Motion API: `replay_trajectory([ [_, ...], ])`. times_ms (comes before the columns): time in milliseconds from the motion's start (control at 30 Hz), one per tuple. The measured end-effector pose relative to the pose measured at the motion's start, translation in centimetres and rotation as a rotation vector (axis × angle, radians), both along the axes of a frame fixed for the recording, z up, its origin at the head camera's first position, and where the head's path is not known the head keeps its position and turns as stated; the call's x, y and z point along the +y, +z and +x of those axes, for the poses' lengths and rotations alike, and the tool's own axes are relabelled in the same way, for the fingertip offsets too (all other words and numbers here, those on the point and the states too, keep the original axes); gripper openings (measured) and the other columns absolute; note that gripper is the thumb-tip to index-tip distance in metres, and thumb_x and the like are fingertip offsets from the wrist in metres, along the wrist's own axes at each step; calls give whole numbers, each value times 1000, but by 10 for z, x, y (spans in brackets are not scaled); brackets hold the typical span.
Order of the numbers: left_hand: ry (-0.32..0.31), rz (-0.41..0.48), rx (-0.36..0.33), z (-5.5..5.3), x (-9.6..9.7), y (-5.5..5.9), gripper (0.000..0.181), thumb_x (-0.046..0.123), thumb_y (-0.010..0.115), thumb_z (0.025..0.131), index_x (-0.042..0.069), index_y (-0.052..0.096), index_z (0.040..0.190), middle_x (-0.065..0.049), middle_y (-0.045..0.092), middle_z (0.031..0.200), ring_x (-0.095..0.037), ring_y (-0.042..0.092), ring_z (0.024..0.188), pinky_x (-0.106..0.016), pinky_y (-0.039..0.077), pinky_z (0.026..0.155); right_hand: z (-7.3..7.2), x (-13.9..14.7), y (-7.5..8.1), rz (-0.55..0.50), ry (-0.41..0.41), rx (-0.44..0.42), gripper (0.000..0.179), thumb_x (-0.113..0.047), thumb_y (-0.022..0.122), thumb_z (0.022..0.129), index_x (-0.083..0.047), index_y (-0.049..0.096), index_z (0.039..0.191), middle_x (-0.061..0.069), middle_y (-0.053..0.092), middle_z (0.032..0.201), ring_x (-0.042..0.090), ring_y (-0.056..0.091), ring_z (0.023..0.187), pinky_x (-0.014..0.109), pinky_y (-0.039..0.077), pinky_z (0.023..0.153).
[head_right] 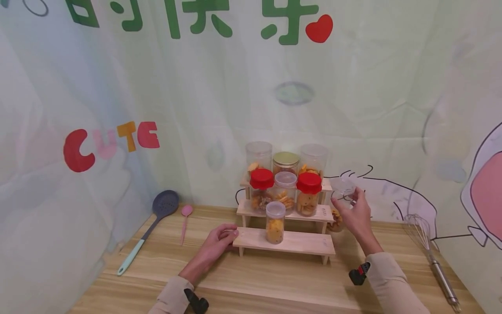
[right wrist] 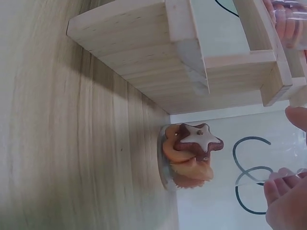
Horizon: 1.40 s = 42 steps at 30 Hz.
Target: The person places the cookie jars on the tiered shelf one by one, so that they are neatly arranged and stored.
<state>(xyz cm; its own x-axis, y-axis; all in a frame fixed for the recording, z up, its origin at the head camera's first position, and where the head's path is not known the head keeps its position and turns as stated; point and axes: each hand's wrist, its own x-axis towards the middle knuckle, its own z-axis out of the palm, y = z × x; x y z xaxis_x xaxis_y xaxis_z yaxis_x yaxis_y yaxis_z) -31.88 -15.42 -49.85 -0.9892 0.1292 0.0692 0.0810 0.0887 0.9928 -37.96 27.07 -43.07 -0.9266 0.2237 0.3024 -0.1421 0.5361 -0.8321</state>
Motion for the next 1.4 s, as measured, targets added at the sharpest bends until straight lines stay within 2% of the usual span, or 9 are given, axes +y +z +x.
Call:
replay_trajectory([
  [333, -3, 15, 6, -1, 0, -1, 43, 19, 63, 111, -10, 56, 142, -30, 69, 132, -25, 71, 113, -48, 65, 96, 13, 4, -1, -18, -44, 45, 99, -48, 77, 100, -7, 22, 170, 27, 41, 167, 47, 39, 155, 67, 37, 125],
  [567, 2, 9, 5, -1, 2, 0, 42, 19, 63, 111, -10, 57, 142, -31, 69, 132, -25, 72, 112, -49, 65, 96, 37, 7, 5, -3, -86, 126, 93, -45, 81, 98, -9, 31, 167, 21, 49, 161, 41, 47, 148, 64, 42, 122],
  [600, 1, 5, 8, -1, 2, 1, 42, 18, 62, 111, -10, 56, 142, -32, 69, 132, -26, 72, 112, -49, 65, 96, 41, 7, 7, -2, -97, 139, 92, -44, 82, 97, -9, 32, 167, 20, 50, 160, 39, 48, 147, 60, 44, 121],
  [667, 2, -1, 10, -1, 3, 1, 42, 18, 62, 112, -10, 56, 142, -33, 69, 133, -27, 73, 112, -48, 65, 96, 50, 6, 11, -4, -118, 167, 91, -42, 83, 96, -10, 35, 166, 17, 52, 156, 36, 49, 144, 43, 47, 120],
  [800, 16, -11, 14, 0, 3, 1, 42, 18, 62, 111, -10, 57, 142, -31, 70, 132, -27, 73, 112, -48, 65, 95, 64, 3, 20, -12, -134, 221, 86, -35, 87, 93, -10, 42, 162, 10, 54, 147, 25, 53, 134, 13, 43, 102],
  [967, 30, -21, 16, 0, 3, 2, 41, 19, 63, 111, -8, 60, 141, -29, 72, 130, -25, 73, 112, -46, 65, 95, 80, -2, 27, -13, -116, 259, 84, -28, 89, 92, -10, 45, 161, 8, 55, 144, 2, 49, 121, 4, 40, 93],
  [1033, 29, -24, 13, -1, 2, 2, 41, 20, 63, 111, -8, 60, 141, -28, 72, 130, -25, 73, 112, -45, 65, 95, 86, -7, 30, -4, -100, 260, 83, -28, 89, 91, -11, 46, 160, 8, 56, 145, -1, 47, 119, 4, 42, 90],
  [1133, 25, -28, 13, -2, 1, 1, 42, 20, 63, 111, -7, 60, 142, -28, 72, 130, -24, 73, 112, -46, 65, 95, 93, -17, 32, 16, -66, 256, 82, -29, 90, 91, -13, 48, 159, 7, 59, 145, 2, 51, 118, 4, 43, 88],
  [1400, 33, -15, 5, -1, 2, 1, 42, 21, 64, 111, -7, 60, 142, -27, 72, 131, -25, 72, 113, -48, 64, 96, 98, -53, 31, 20, 62, 256, 81, -32, 88, 94, -13, 46, 160, 13, 62, 150, 31, 62, 131, 5, 44, 93],
])
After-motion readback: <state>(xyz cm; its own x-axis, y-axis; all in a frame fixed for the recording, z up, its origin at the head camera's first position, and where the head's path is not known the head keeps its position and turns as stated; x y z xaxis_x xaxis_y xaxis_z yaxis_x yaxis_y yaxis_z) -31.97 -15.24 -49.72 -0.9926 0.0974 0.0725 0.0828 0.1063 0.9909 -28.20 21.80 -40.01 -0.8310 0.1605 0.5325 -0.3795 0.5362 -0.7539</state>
